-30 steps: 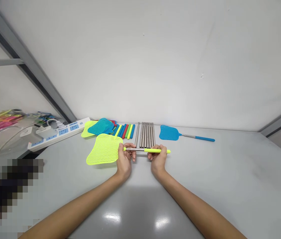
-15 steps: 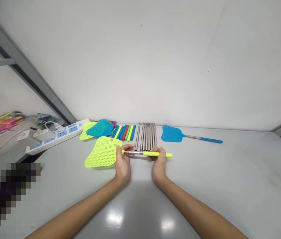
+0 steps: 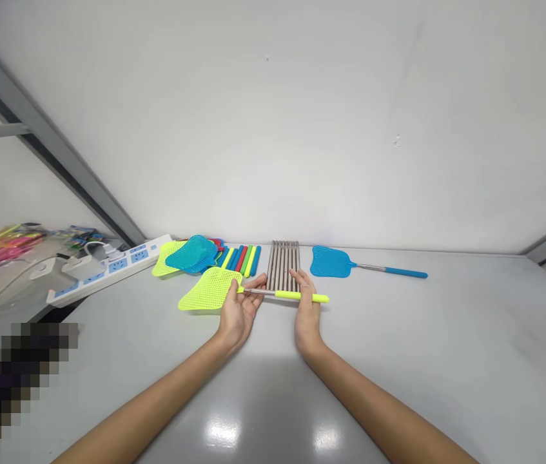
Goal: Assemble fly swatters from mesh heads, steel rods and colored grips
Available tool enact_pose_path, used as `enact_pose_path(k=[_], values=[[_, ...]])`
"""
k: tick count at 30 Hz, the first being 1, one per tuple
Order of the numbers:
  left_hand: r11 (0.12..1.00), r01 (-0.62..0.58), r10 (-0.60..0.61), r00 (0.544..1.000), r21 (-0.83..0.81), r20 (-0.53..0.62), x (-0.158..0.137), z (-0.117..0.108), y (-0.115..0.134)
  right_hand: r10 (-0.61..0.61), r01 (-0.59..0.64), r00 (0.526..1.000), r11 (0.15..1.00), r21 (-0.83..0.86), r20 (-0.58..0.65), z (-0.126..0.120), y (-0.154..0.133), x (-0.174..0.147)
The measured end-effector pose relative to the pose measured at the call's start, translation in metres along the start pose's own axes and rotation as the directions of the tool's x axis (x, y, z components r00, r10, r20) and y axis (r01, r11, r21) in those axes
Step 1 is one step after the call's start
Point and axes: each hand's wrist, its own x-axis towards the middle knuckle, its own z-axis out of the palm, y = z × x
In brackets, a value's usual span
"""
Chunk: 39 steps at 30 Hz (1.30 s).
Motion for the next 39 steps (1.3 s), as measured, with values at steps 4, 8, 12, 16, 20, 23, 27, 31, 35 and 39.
enact_pose_path(k=[4,8,12,16,20,23,27,31,35,39], values=[[0.999,-0.011,0.011,1.0,0.037,-0.002,0.0,0.001,0.0,-0.001,0.001,1.0,1.0,0.015,0.002,-0.001,0.0,0.0],[0.999,-0.014,0.015,1.0,0.043,-0.012,0.0,0.001,-0.001,-0.002,0.002,1.0,1.0,0.005,0.015,-0.001,-0.001,0.0],[0.997,-0.028,0.029,1.0,0.076,-0.01,-0.001,0.0,-0.002,0.011,-0.011,1.0,0.999,0.036,-0.005,-0.001,0.0,0.0],[0.992,-0.035,0.034,0.999,0.125,0.015,-0.003,-0.002,-0.003,-0.005,0.008,0.999,0.998,0.065,-0.049,0.0,0.001,0.001],[0.985,-0.108,0.104,0.994,0.138,0.032,-0.004,0.0,-0.003,-0.06,0.064,0.995,0.997,0.051,-0.076,0.0,0.0,-0.001],[0.977,-0.164,0.164,0.986,0.134,0.015,-0.005,0.002,-0.003,-0.085,0.088,0.993,0.995,0.047,-0.079,0.001,-0.003,-0.003],[0.961,-0.235,0.233,0.972,0.144,0.028,-0.007,0.004,-0.003,-0.029,0.048,0.995,0.979,0.197,-0.095,0.008,-0.017,-0.002],[0.933,-0.322,0.317,0.947,0.163,0.055,-0.013,0.009,-0.002,0.181,-0.132,0.981,0.888,0.44,-0.07,0.013,-0.047,0.004],[0.878,-0.43,0.413,0.902,0.208,0.125,-0.022,0.016,-0.001,0.43,-0.373,0.902,0.75,0.546,0.025,0.009,-0.079,0.012],[0.798,-0.559,0.489,0.819,0.226,0.299,-0.041,0.02,-0.004,0.632,-0.549,0.765,0.537,0.64,0.126,0.0,-0.097,0.018]])
